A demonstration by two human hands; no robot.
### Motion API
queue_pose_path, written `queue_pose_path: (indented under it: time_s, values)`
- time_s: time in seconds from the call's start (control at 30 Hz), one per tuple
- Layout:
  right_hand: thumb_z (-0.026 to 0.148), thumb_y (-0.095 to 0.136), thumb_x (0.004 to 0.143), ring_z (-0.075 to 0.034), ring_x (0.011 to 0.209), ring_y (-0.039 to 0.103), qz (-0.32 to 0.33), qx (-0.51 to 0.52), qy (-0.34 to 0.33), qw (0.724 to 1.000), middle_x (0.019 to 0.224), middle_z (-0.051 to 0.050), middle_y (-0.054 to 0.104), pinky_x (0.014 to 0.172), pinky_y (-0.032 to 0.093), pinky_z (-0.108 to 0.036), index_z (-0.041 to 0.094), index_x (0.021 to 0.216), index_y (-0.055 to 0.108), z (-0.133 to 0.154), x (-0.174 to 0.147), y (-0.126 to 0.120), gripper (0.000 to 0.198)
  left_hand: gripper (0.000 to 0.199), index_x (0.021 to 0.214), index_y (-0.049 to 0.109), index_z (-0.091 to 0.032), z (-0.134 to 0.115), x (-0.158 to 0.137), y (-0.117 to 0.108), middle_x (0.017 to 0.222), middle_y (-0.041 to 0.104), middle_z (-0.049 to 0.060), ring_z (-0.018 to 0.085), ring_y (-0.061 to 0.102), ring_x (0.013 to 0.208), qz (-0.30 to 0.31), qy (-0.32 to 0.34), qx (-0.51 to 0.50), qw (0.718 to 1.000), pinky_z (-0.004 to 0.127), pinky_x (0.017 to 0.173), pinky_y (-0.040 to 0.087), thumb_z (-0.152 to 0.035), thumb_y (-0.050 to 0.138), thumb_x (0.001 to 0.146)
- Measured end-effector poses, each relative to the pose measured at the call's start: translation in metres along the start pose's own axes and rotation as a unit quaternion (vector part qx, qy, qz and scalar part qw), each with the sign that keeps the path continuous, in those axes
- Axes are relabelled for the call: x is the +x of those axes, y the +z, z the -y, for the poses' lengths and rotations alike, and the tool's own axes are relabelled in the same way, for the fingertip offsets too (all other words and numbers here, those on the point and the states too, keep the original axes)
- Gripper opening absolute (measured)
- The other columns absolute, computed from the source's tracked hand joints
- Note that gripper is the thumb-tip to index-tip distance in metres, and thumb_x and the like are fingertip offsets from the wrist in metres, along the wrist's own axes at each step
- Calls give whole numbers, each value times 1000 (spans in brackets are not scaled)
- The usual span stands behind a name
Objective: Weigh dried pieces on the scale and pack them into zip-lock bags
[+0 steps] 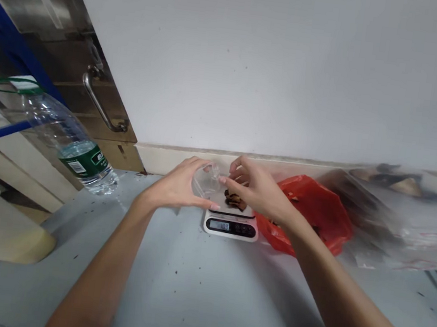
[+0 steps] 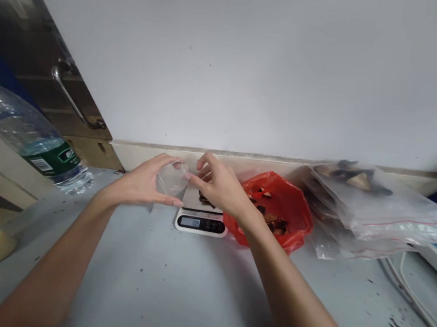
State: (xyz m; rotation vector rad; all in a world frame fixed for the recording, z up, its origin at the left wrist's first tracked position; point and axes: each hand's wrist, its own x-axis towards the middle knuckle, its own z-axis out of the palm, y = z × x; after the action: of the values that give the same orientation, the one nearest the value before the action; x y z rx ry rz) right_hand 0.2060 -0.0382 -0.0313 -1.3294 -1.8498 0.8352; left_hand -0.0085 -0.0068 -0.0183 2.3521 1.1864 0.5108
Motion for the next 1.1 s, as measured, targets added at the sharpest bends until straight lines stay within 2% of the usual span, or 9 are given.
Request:
queue_pose_path:
  time_s: [0.07,0.13,0.27,0.47,0.57,0.77,0.83,0.97,1.1]
  values:
    - [40,69,85,-26,91,67,0,-143,37,989,101,-10,70,75,51,-35,22,114,63,-2,2,-2,35,85,130,59,-24,6,1,-1,140,60,12,37,53,133,-4,-12,16,1000,48,112,43,-67,84,62]
    - [34,75,81,-32,111,64,59,-243,54,967,120,-14,67,89,50,-40,24,128,64,-6,5,-2,50,81,128,62,-24,9,1,1,139,61,11,37,55,132,12,-19,29,999,47,111,44,-67,84,62]
    - [28,74,80,-33,117,62,163,-294,59,940,130,-14,65,93,48,-38,27,141,60,-11,9,2,62,95,141,55,-22,9,4,14,151,54,15,39,49,140,51,-31,40,997,49,116,40,-64,86,61]
    - [9,65,82,-23,87,69,183,-278,54,941,104,-8,77,67,44,-28,22,111,74,-4,11,2,34,111,153,43,-18,7,10,31,160,45,16,39,40,148,75,-21,16,997,48,120,37,-63,87,61]
    - [0,55,82,-20,81,69,184,-280,52,941,95,-6,77,63,41,-26,19,98,74,-3,12,-1,32,112,153,43,-20,8,11,34,159,46,15,39,40,148,78,-23,9,997,48,119,38,-66,86,61]
    - [-5,54,76,-21,93,70,123,-247,65,959,108,-8,77,70,46,-25,20,118,70,-12,13,-2,51,111,155,40,-23,12,13,40,159,47,13,37,40,148,71,-27,17,997,48,117,40,-67,85,63]
    - [-7,54,71,-21,95,70,100,-228,76,966,106,-7,78,72,47,-24,20,117,70,-17,14,-2,56,108,153,42,-25,12,14,43,157,49,13,38,41,147,70,-32,24,997,47,115,42,-67,84,64]
    - [-9,53,69,-20,94,71,94,-173,92,976,102,-4,79,76,50,-24,20,106,72,-24,17,-5,51,106,153,42,-27,14,14,46,154,51,13,38,42,146,70,-41,32,996,46,111,45,-69,83,64]
    - [-5,60,71,-21,101,71,60,-139,95,984,110,-6,77,86,52,-28,20,114,68,-27,18,-10,50,109,154,39,-25,14,14,47,154,49,17,38,43,145,66,-58,39,995,46,112,44,-70,82,65]
